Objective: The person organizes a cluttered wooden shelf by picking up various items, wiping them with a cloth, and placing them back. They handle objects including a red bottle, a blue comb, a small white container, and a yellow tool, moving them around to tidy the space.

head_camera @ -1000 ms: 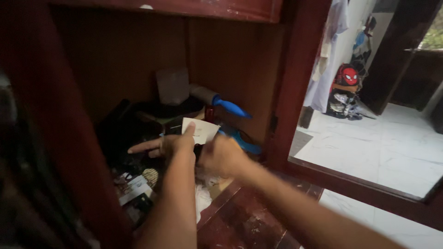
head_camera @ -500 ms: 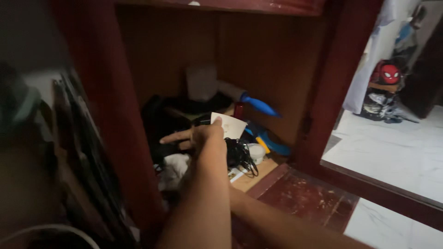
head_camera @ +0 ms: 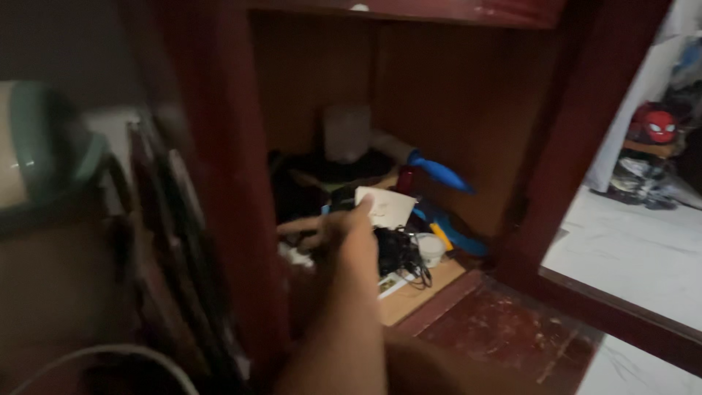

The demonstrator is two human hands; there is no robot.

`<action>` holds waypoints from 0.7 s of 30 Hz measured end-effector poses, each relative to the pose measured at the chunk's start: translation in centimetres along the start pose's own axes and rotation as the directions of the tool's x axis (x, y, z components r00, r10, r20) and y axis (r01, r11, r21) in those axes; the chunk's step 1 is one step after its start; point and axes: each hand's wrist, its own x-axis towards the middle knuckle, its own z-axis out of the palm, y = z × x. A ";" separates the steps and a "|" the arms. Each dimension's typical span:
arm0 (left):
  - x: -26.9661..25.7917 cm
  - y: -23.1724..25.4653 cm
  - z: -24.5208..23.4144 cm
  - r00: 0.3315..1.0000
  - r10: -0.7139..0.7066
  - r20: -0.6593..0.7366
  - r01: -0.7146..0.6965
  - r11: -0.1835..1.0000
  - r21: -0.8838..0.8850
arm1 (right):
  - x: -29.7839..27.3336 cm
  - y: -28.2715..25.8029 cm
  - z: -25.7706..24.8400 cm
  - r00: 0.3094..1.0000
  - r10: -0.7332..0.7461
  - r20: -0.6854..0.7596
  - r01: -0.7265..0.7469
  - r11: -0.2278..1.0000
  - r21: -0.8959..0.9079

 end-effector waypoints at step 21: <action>-3.2 1.7 -2.0 0.999 -0.031 0.033 0.035 0.989 -0.142 | -4.2 0.1 -1.3 1.000 0.004 -0.014 -0.004 1.000 -0.006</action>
